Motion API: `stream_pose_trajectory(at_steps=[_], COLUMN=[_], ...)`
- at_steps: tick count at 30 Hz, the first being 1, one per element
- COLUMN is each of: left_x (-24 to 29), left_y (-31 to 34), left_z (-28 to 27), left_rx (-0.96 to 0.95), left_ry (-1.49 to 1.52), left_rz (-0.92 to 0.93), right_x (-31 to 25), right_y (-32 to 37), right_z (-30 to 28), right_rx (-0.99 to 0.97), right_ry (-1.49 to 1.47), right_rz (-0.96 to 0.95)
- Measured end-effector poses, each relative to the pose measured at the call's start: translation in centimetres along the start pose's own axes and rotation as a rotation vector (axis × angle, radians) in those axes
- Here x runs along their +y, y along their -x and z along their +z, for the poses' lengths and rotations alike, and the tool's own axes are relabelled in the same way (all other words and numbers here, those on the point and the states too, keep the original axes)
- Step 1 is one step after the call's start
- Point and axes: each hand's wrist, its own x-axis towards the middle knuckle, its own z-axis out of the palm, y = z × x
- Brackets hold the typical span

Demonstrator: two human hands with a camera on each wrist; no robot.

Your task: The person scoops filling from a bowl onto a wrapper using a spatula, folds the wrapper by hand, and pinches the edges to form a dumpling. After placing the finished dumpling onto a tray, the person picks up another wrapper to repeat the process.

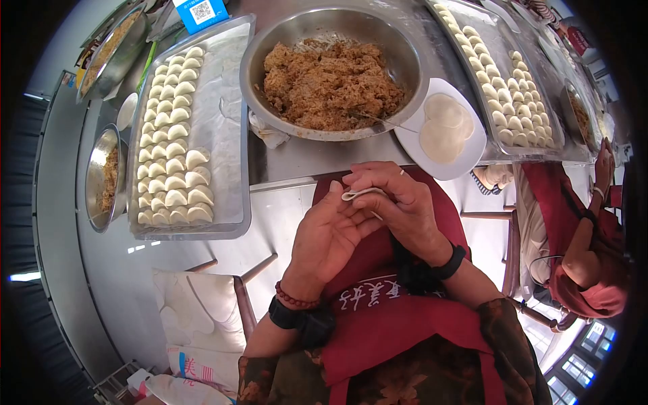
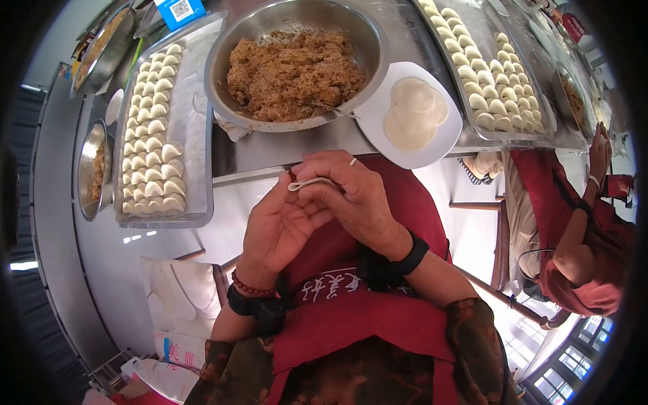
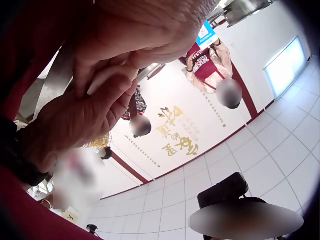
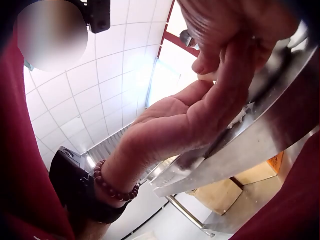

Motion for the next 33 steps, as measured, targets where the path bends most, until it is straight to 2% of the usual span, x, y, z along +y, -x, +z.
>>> stream_pose_trajectory(at_steps=[5, 8, 11, 14, 17, 20, 23, 26, 33], left_x=[0.2, 0.3, 0.5, 0.4, 0.4, 0.7, 0.8, 0.7, 0.5], left_y=[0.1, 0.0, 0.1, 0.2, 0.1, 0.1, 0.1, 0.2, 0.0], left_z=[0.5, 0.5, 0.4, 0.1, -0.2, 0.4, 0.1, 0.4, 0.2], left_rx=[-0.003, -0.003, 0.001, 0.015, 0.008, -0.004, -0.048, -0.058, -0.081], left_ry=[-0.029, -0.064, -0.156, -0.203, -0.158, -0.062, -0.052, -0.069, -0.042], left_rz=[0.004, 0.023, 0.036, 0.032, 0.023, 0.030, 0.016, 0.003, -0.002], right_x=[0.2, -0.6, -1.1, -0.7, -0.6, -0.7, 0.3, 0.5, 0.1], right_y=[0.0, 0.0, 0.2, 0.4, 0.3, 0.0, 0.0, 0.3, 0.5], right_z=[-0.5, -0.4, 0.2, 0.2, -0.1, -0.2, -0.5, -0.2, -0.4], right_rx=[-0.058, -0.058, -0.001, -0.028, -0.081, -0.088, -0.135, -0.087, -0.075], right_ry=[0.130, 0.104, -0.187, -0.181, -0.044, 0.107, 0.120, 0.012, -0.023], right_rz=[-0.114, -0.020, 0.210, 0.211, 0.181, -0.044, -0.125, -0.042, 0.051])
